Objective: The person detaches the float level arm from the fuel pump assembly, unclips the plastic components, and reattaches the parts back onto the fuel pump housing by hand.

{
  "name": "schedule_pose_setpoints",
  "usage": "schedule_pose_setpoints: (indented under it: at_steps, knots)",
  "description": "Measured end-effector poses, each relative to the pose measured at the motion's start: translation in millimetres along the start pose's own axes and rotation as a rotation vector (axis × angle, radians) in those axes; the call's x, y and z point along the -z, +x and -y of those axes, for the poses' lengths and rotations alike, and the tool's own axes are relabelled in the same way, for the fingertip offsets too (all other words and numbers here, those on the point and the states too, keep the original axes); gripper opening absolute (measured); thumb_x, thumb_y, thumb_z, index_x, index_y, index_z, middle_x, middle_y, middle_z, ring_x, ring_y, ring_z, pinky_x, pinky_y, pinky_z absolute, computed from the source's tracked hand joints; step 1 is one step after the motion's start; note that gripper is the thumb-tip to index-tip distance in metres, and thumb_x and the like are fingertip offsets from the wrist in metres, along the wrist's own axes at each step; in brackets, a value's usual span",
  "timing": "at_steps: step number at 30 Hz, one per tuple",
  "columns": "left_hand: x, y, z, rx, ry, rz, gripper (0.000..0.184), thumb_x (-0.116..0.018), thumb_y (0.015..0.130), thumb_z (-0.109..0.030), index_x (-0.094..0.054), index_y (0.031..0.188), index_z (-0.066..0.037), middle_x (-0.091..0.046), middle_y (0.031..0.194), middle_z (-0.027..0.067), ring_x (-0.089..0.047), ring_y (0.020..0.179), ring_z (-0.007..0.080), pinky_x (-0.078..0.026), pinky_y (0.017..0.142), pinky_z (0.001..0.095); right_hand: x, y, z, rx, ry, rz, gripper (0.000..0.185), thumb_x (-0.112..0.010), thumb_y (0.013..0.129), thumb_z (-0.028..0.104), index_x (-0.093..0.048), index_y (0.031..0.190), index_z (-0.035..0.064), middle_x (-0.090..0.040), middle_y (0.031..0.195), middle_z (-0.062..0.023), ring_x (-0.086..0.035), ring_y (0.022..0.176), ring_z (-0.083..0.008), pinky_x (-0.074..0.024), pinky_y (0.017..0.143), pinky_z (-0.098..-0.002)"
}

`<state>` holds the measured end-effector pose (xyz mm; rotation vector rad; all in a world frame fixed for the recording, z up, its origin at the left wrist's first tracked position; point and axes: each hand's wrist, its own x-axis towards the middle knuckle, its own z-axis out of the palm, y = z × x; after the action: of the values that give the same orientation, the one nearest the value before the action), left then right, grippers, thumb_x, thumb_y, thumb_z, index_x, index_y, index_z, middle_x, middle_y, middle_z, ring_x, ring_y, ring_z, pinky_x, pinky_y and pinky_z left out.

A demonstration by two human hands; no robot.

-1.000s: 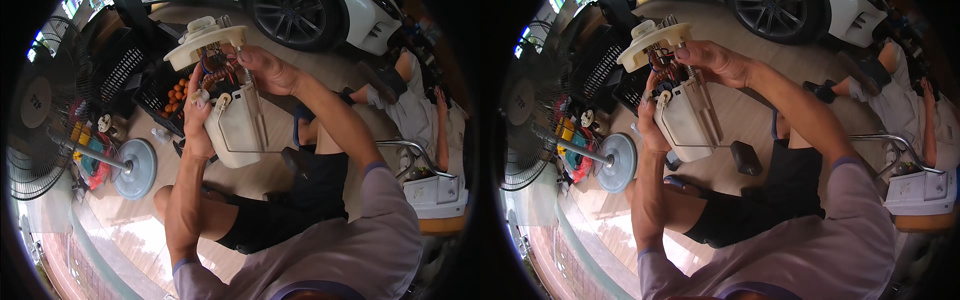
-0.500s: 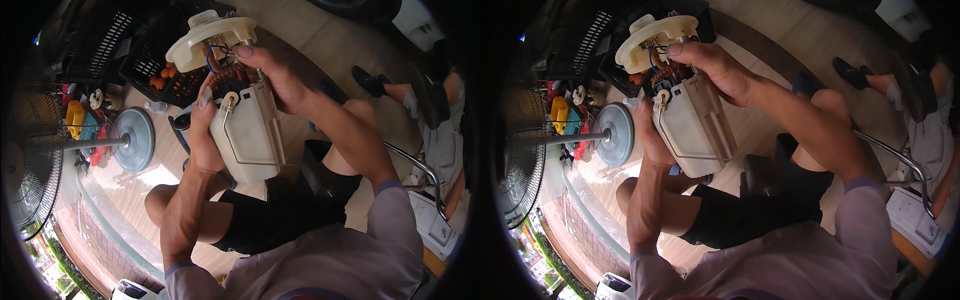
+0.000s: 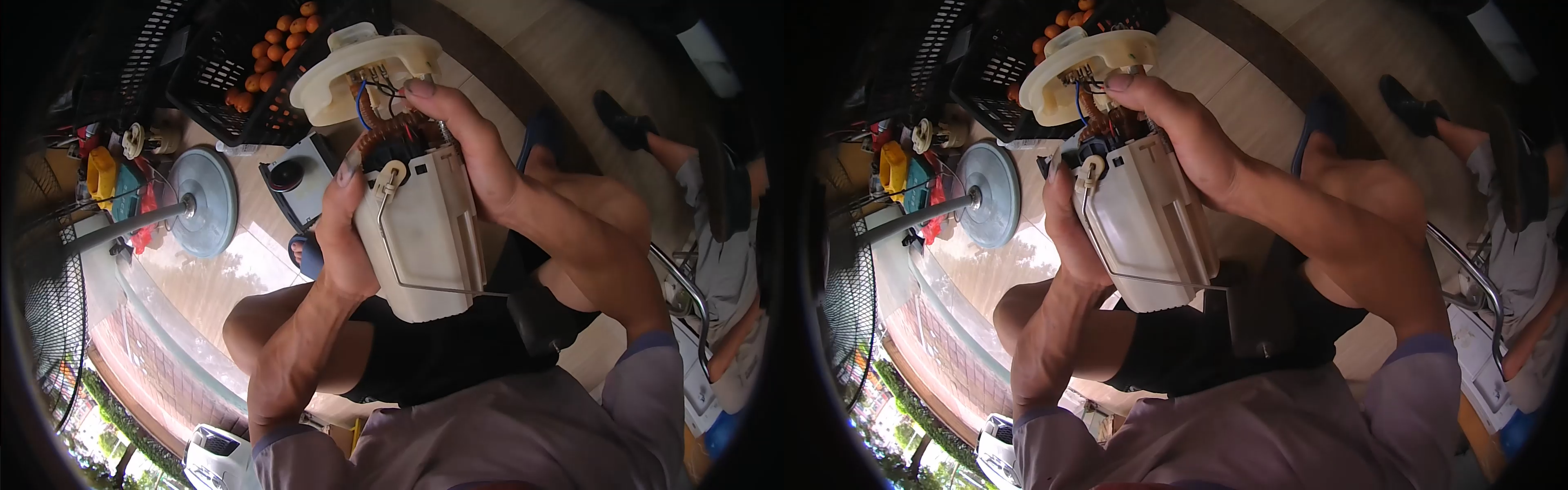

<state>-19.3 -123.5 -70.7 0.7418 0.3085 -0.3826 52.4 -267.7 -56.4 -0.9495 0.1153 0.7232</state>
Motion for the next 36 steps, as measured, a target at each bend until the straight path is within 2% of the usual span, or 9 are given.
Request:
schedule_pose_setpoints:
  at_steps: [4,7,9,13,19,24,27,33,36]
  knots:
    - [0,0,6,-0.050,-0.047,-0.056,0.078,-0.047,0.095,-0.065,-0.048,0.143,-0.003,-0.063,0.129,0.0156,-0.065,0.112,0.0272,-0.054,0.097,0.0415,-3,-6,-2,0.003,0.053,0.005,0.047,-0.056,0.096,0.051,-0.064,0.112,0.0080,-0.069,0.094,-0.0031,-0.065,0.081,-0.0111,-0.0525,0.074,-0.0273]
    - [-1,-6,2,-0.092,0.005,0.022,0.069,-0.049,0.097,-0.050,-0.043,0.147,-0.004,-0.059,0.135,0.0141,-0.059,0.121,0.0244,-0.047,0.106,0.0384,-10,-9,-1,0.028,0.076,0.002,0.041,-0.057,0.096,0.049,-0.065,0.107,0.0101,-0.068,0.089,-0.0004,-0.063,0.078,-0.0097,-0.0511,0.072,-0.0261]
    - [-2,-9,0,-0.074,0.030,0.034,0.068,-0.049,0.097,-0.049,-0.043,0.147,-0.003,-0.059,0.134,0.0137,-0.060,0.120,0.0239,-0.047,0.105,0.0380,-14,-12,-2,0.062,0.068,-0.034,0.038,-0.058,0.096,0.048,-0.065,0.104,0.0116,-0.066,0.085,0.0012,-0.062,0.076,-0.0091,-0.0500,0.070,-0.0252]
    - [6,-12,6,-0.063,0.024,0.043,0.067,-0.049,0.098,-0.051,-0.045,0.145,-0.004,-0.060,0.132,0.0127,-0.061,0.118,0.0230,-0.049,0.102,0.0374,-6,-12,-7,0.049,0.042,0.073,0.035,-0.059,0.096,0.048,-0.064,0.101,0.0135,-0.064,0.083,0.0032,-0.060,0.075,-0.0083,-0.0491,0.071,-0.0255]
    - [8,-14,13,-0.081,-0.040,0.036,0.066,-0.046,0.100,-0.053,-0.046,0.145,-0.004,-0.060,0.132,0.0115,-0.061,0.117,0.0219,-0.049,0.102,0.0369,-8,-13,-13,0.015,0.113,0.029,0.036,-0.061,0.095,0.048,-0.063,0.101,0.0128,-0.066,0.086,0.0018,-0.062,0.077,-0.0088,-0.0501,0.072,-0.0259]
    - [11,-9,12,-0.114,0.040,0.060,0.074,-0.036,0.102,-0.060,-0.043,0.147,-0.002,-0.059,0.134,0.0117,-0.059,0.119,0.0214,-0.047,0.104,0.0366,2,-9,-13,0.012,-0.009,0.113,0.046,-0.058,0.096,0.050,-0.065,0.112,0.0084,-0.070,0.095,-0.0032,-0.066,0.085,-0.0109,-0.0525,0.078,-0.0275]
    - [3,-5,7,-0.063,-0.028,-0.045,0.078,-0.032,0.102,-0.063,-0.042,0.148,-0.001,-0.059,0.133,0.0118,-0.060,0.118,0.0215,-0.047,0.104,0.0367,6,-6,-12,0.011,-0.100,0.109,0.052,-0.056,0.096,0.052,-0.065,0.118,0.0061,-0.072,0.099,-0.0061,-0.067,0.088,-0.0121,-0.0536,0.080,-0.0281]
    - [2,3,3,-0.034,-0.014,0.050,0.071,-0.032,0.103,-0.059,-0.048,0.142,-0.001,-0.063,0.128,0.0113,-0.062,0.114,0.0204,-0.049,0.101,0.0359,7,-7,-9,0.025,-0.093,0.044,0.052,-0.056,0.096,0.052,-0.065,0.118,0.0059,-0.071,0.102,-0.0073,-0.067,0.089,-0.0132,-0.0542,0.080,-0.0290]
    - [6,7,10,-0.019,-0.041,0.021,0.067,-0.034,0.104,-0.056,-0.051,0.139,-0.002,-0.064,0.125,0.0109,-0.064,0.111,0.0198,-0.050,0.098,0.0348,10,-6,-11,0.026,-0.078,0.009,0.050,-0.056,0.096,0.053,-0.065,0.116,0.0070,-0.071,0.101,-0.0063,-0.067,0.088,-0.0131,-0.0542,0.080,-0.0292]
